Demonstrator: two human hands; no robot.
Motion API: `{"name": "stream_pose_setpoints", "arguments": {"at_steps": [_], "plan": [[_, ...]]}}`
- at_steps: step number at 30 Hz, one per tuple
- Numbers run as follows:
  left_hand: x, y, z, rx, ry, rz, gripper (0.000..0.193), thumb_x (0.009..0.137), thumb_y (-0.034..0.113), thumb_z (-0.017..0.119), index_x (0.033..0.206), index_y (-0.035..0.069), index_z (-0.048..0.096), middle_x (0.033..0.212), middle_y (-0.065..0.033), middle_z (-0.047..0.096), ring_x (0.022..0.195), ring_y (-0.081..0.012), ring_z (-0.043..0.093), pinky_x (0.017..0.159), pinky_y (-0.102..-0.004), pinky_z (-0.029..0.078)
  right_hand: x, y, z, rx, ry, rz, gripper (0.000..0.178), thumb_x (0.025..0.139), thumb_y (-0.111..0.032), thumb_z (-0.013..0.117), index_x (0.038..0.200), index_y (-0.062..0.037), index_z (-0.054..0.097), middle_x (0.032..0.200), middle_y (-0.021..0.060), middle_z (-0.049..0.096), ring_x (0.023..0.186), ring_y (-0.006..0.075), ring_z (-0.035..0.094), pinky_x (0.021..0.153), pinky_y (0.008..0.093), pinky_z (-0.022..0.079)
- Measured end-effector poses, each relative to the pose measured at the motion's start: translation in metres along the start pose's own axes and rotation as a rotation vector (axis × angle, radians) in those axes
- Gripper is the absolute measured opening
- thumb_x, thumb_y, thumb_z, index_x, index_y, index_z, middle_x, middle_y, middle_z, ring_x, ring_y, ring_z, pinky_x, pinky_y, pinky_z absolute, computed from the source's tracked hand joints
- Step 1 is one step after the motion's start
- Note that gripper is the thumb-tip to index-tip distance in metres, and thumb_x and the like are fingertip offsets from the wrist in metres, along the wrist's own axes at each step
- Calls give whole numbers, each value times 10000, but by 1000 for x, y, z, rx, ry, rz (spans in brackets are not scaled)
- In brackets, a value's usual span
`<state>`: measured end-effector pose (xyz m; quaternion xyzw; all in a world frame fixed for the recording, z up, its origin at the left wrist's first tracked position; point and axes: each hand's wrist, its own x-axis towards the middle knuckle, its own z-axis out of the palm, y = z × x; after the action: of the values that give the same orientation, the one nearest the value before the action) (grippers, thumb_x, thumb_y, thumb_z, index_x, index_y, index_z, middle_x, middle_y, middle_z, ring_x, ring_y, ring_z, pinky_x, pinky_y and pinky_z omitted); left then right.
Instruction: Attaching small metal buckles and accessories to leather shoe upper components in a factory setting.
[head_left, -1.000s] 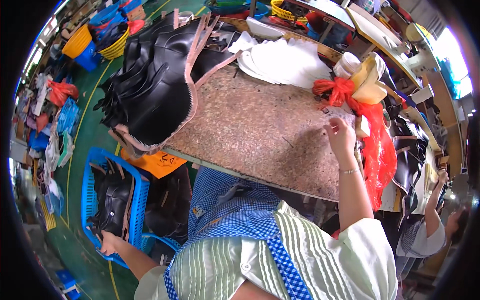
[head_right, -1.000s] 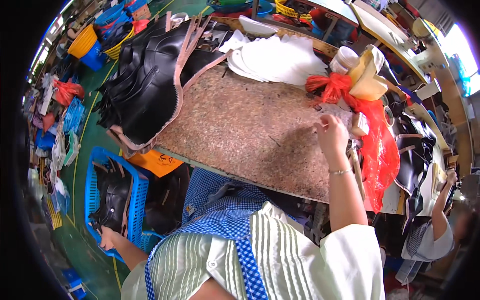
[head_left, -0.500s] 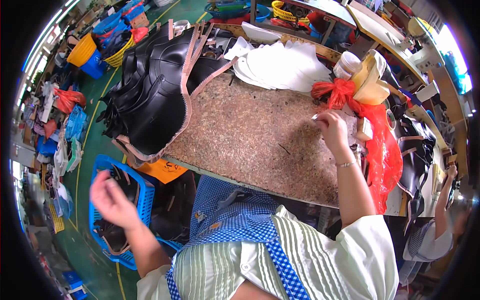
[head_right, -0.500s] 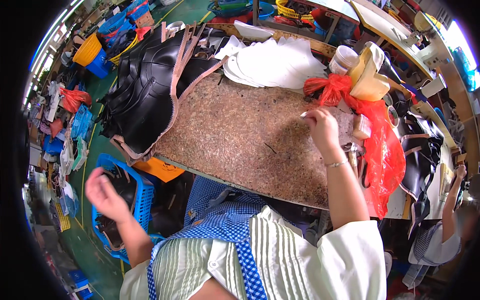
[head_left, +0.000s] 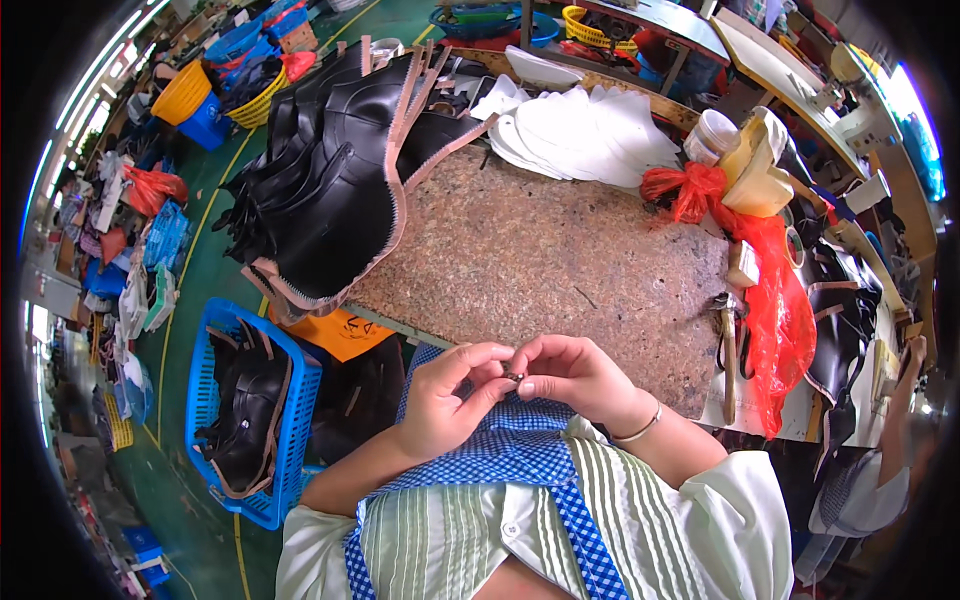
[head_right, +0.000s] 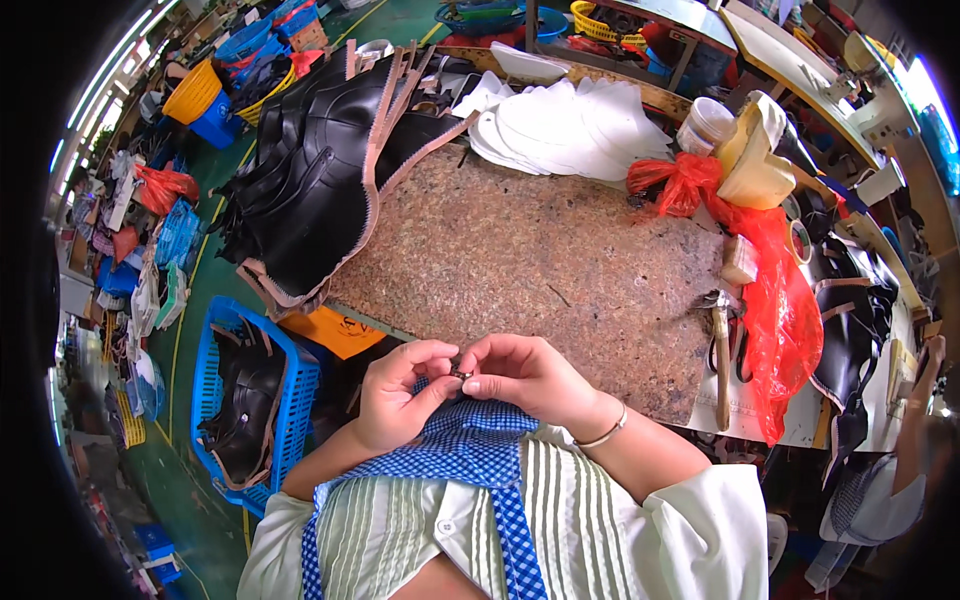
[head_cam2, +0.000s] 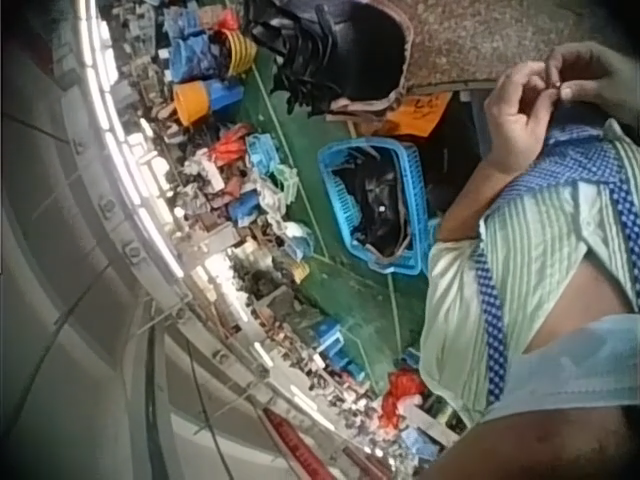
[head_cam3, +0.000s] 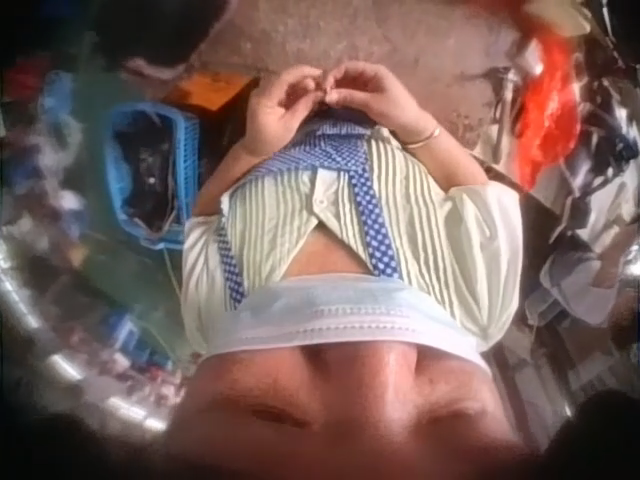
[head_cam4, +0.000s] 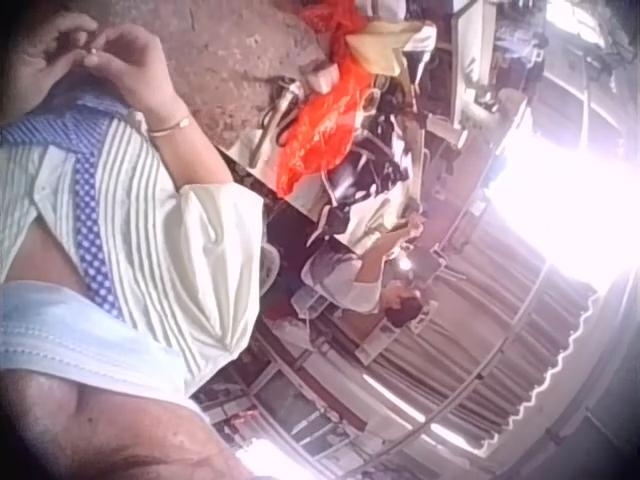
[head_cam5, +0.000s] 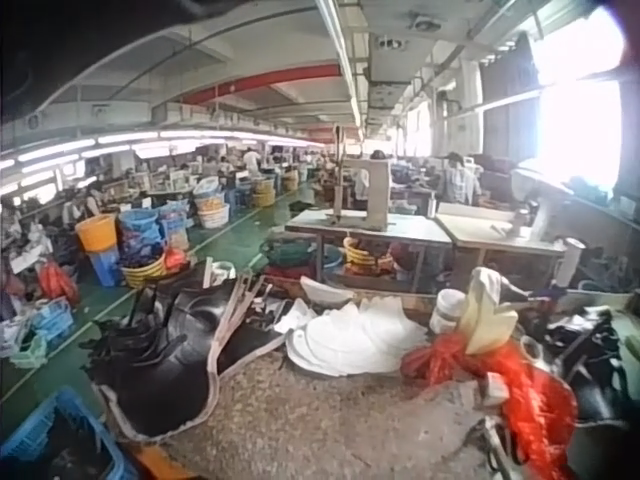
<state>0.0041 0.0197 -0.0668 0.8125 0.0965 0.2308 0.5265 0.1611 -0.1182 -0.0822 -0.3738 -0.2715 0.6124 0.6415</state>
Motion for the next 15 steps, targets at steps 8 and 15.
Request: {"name": "stream_pose_setpoints", "arguments": {"at_steps": [8,15], "plan": [[-1,9,-12,211,44,274,355,762,60,799,1095,29,678,982,-104,682,836,-228,697,702,-317,569,6,0,4,132,98,94,106,939,-78,644,1024,-19,663,906,44,673,798,126,638,756,263,537],[-2,8,-10,315,155,346,414,742,109,815,1110,3,658,1052,-112,652,863,-249,658,734,-342,528,6,-3,22,426,142,78,115,953,-52,602,1051,-4,640,1006,65,670,932,171,656,858,318,546]]}}
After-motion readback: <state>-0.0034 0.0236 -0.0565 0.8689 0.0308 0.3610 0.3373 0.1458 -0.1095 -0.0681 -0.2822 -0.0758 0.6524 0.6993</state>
